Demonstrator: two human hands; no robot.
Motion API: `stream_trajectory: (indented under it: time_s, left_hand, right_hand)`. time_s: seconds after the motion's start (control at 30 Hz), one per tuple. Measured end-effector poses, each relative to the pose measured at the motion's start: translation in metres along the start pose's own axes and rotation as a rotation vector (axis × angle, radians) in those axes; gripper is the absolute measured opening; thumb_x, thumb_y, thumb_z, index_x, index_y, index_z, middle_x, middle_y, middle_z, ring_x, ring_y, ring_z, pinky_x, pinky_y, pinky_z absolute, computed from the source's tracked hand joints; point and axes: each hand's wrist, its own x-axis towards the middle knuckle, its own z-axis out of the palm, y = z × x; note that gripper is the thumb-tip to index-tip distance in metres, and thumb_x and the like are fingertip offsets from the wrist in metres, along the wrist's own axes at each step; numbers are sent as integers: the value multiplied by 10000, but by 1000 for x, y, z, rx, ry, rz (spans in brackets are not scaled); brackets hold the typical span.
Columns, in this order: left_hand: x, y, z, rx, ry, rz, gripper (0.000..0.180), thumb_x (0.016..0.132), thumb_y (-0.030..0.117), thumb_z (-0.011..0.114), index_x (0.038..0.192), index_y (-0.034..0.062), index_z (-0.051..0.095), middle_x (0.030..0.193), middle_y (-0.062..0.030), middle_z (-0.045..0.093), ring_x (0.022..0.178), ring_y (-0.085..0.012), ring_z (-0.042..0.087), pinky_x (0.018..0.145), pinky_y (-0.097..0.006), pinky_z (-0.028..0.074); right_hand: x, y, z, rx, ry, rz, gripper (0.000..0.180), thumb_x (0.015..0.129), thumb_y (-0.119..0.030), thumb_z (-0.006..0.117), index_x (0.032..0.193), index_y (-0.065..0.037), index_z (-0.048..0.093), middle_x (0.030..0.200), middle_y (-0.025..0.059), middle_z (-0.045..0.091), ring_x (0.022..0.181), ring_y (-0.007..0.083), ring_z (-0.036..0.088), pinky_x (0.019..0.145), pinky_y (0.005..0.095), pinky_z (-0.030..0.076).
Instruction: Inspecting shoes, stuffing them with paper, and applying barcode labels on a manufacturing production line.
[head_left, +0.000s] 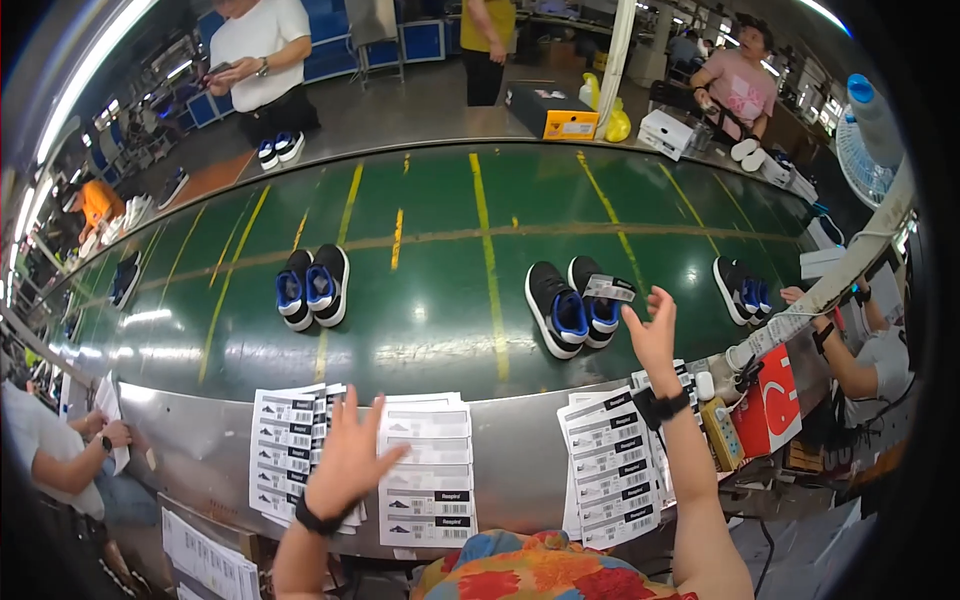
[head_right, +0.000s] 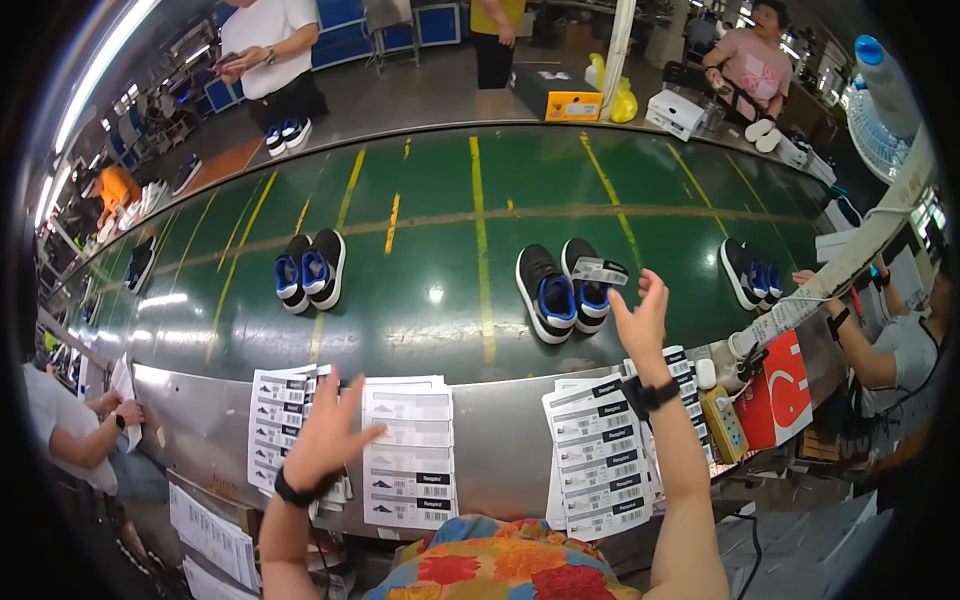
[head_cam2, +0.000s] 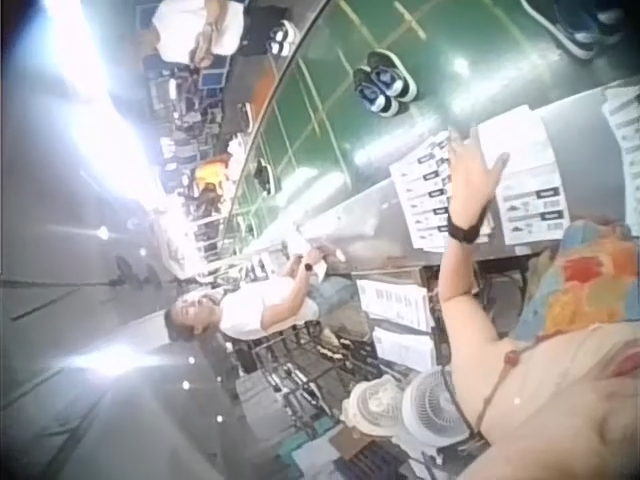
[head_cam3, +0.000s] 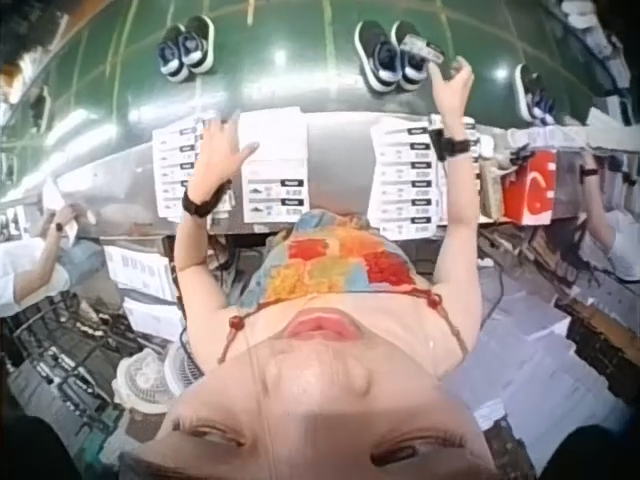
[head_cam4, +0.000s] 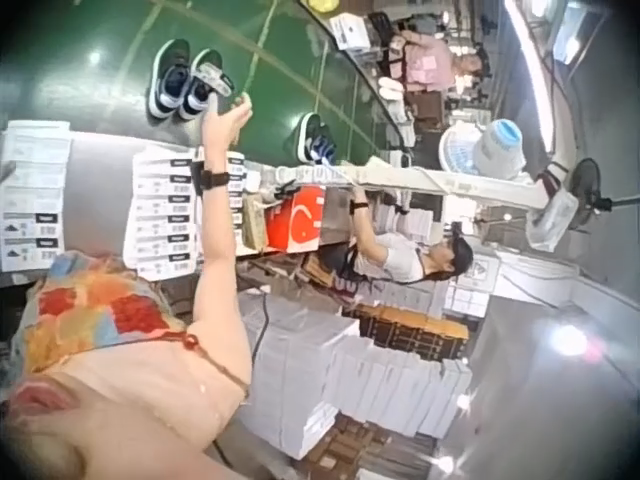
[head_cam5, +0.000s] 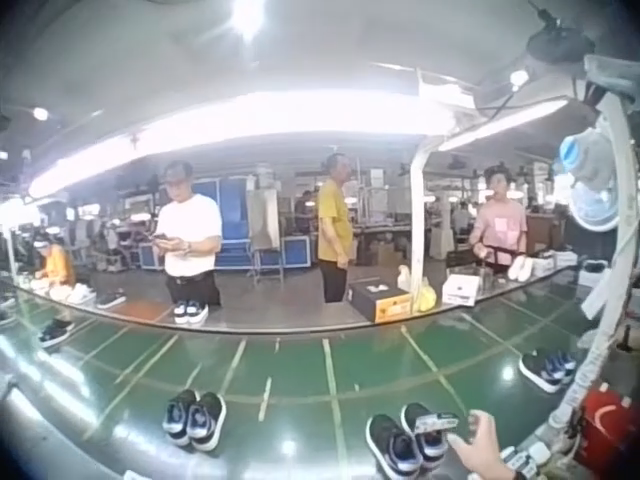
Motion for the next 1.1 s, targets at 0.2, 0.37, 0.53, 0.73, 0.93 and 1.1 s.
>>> stream_trajectory:
  time_s: [0.2, 0.37, 0.53, 0.73, 0.93, 1.1]
  left_hand:
    - [119, -125, 6, 235, 237, -327, 888, 749, 375, 783, 1439, 76, 311, 1475, -425, 142, 1359, -627, 157, 979, -711, 347]
    - [187, -169, 4, 316, 60, -408, 693, 734, 433, 763, 1320, 179, 493, 1450, -264, 375, 1383, -526, 233, 992, -741, 291]
    - [207, -191, -1, 264, 53, -364, 539, 657, 429, 809, 1057, 89, 691, 1044, -193, 673, 1005, -349, 633, 847, -451, 516]
    - [173, -92, -56, -543, -89, -328, 354, 713, 283, 787, 876, -21, 704, 780, -67, 694, 674, -132, 645, 632, -280, 504]
    - [51, 72, -29, -142, -31, 86, 458, 589, 441, 868, 802, 86, 671, 721, -115, 550, 688, -285, 570, 624, -391, 440]
    - [-33, 141, 49, -382, -279, 302, 335, 768, 364, 771, 960, 104, 684, 787, -79, 554, 730, -264, 565, 681, -390, 390]
  right_hand:
    - [-107, -42, -62, -21, -326, -7, 670, 789, -135, 746, 1356, -13, 408, 1195, 152, 519, 1084, 251, 521, 879, 365, 464]
    - [-166, -49, -87, -39, -452, 33, 668, 795, -159, 751, 1330, 48, 408, 1156, 192, 537, 1082, 308, 543, 942, 390, 445]
    - [-177, -66, -92, -59, -550, -63, 635, 819, -197, 739, 1316, 47, 428, 1162, 205, 556, 1085, 354, 541, 969, 415, 429]
    - [-178, -100, -104, 30, -685, -53, 615, 859, -236, 723, 1323, 40, 428, 1200, 206, 559, 1129, 340, 531, 973, 419, 431]
    - [-188, -114, -69, 501, -917, 145, 886, 897, -350, 690, 1495, 38, 163, 1503, 280, 288, 1403, 372, 323, 1090, 409, 373]
    - [-215, -108, -62, 144, -967, 95, 980, 904, -364, 672, 1498, 88, 37, 1523, 347, 177, 1438, 416, 225, 1161, 424, 228]
